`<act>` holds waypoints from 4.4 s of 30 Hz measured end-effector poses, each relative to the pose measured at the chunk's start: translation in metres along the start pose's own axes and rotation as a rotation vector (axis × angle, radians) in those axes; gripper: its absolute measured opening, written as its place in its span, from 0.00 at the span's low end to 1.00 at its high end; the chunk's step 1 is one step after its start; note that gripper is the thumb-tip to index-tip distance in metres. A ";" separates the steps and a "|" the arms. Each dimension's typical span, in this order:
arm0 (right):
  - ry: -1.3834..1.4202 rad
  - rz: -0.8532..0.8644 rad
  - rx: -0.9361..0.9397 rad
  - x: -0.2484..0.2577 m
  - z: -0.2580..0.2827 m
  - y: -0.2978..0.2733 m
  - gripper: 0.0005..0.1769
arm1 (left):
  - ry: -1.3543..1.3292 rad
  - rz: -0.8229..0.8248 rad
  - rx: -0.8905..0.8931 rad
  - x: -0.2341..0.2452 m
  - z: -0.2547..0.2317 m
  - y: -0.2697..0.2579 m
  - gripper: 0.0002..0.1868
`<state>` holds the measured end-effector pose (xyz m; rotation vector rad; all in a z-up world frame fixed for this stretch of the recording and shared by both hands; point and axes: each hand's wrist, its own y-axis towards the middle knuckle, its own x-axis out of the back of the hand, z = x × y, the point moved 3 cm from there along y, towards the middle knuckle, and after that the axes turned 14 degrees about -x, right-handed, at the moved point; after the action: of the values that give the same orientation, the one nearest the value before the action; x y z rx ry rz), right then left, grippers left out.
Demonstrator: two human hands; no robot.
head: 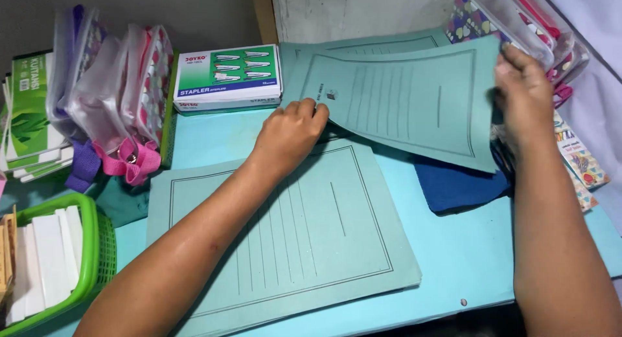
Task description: Sort and arrange green paper folders on a desk.
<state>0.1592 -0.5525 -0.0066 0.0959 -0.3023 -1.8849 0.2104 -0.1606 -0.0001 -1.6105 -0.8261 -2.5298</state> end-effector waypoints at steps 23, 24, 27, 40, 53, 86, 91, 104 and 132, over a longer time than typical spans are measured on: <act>-0.991 0.209 0.113 -0.112 0.025 -0.045 0.23 | -0.385 0.280 0.157 -0.008 0.011 0.025 0.07; -0.950 0.171 0.149 -0.110 0.028 -0.045 0.22 | -0.367 0.229 0.145 -0.001 0.016 0.028 0.08; -0.843 0.071 0.224 -0.103 0.040 -0.046 0.17 | -0.483 0.152 0.028 0.006 0.020 0.029 0.18; -0.716 0.084 0.101 -0.099 0.037 -0.045 0.13 | -0.244 -0.171 0.004 0.050 0.040 0.034 0.08; 0.426 0.425 -0.730 -0.049 -0.093 -0.006 0.27 | -0.620 0.143 0.003 0.144 -0.059 -0.160 0.10; 0.120 0.366 -0.723 -0.102 -0.004 -0.033 0.48 | -0.582 -0.109 0.771 0.147 0.097 -0.116 0.13; 0.102 0.436 -0.713 -0.102 -0.012 -0.030 0.50 | -0.309 -0.261 0.691 0.110 0.138 -0.113 0.14; 0.141 0.465 -0.733 -0.102 0.001 -0.037 0.50 | -1.146 0.257 0.428 0.165 0.038 -0.125 0.13; -0.999 0.373 -0.337 -0.182 0.064 -0.085 0.31 | -0.833 -0.109 1.065 0.097 -0.014 -0.256 0.39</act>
<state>0.1271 -0.3455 0.0182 -1.0812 -0.6123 -1.4523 0.0769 0.0767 -0.0288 -2.0276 -1.8646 -0.8854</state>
